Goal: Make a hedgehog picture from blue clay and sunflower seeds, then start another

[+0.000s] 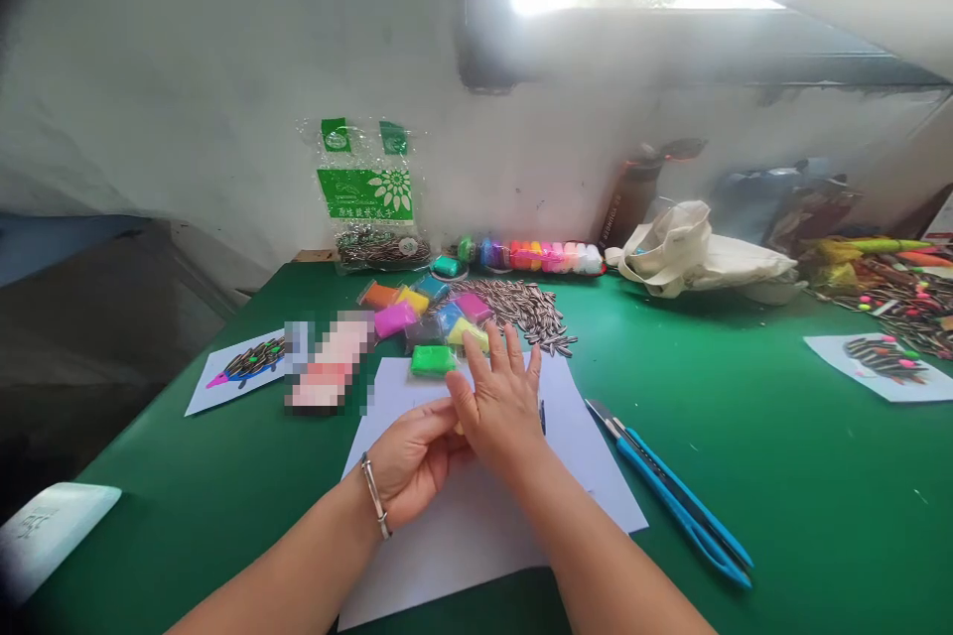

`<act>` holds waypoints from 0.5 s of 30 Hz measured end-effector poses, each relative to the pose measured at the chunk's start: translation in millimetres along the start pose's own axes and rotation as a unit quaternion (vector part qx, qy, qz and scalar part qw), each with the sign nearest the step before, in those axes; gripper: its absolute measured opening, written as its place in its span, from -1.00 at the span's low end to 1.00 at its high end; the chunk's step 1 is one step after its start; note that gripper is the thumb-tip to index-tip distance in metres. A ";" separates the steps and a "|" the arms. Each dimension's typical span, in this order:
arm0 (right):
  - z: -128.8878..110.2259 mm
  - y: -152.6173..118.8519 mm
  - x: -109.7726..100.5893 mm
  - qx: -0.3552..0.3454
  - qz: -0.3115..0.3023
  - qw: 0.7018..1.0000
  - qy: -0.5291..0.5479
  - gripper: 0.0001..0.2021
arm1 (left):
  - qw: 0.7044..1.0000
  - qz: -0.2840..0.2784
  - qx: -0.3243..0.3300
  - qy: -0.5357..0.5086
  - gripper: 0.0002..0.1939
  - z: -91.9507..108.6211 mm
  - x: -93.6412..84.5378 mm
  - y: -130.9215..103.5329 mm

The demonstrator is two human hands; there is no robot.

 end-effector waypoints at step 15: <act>-14.7 1.2 -7.4 0.002 -0.099 0.973 0.208 -0.86 | 0.995 0.079 0.036 0.039 -0.75 18.4 -20.7 12.4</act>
Point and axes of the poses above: each hand's wrist, its own y-axis towards the middle knuckle, its own x-axis out of the palm, z = x × y, the point moved 6 cm from there along y, towards the middle knuckle, and after that the axes turned 11 degrees about z, right-handed, at the moved point
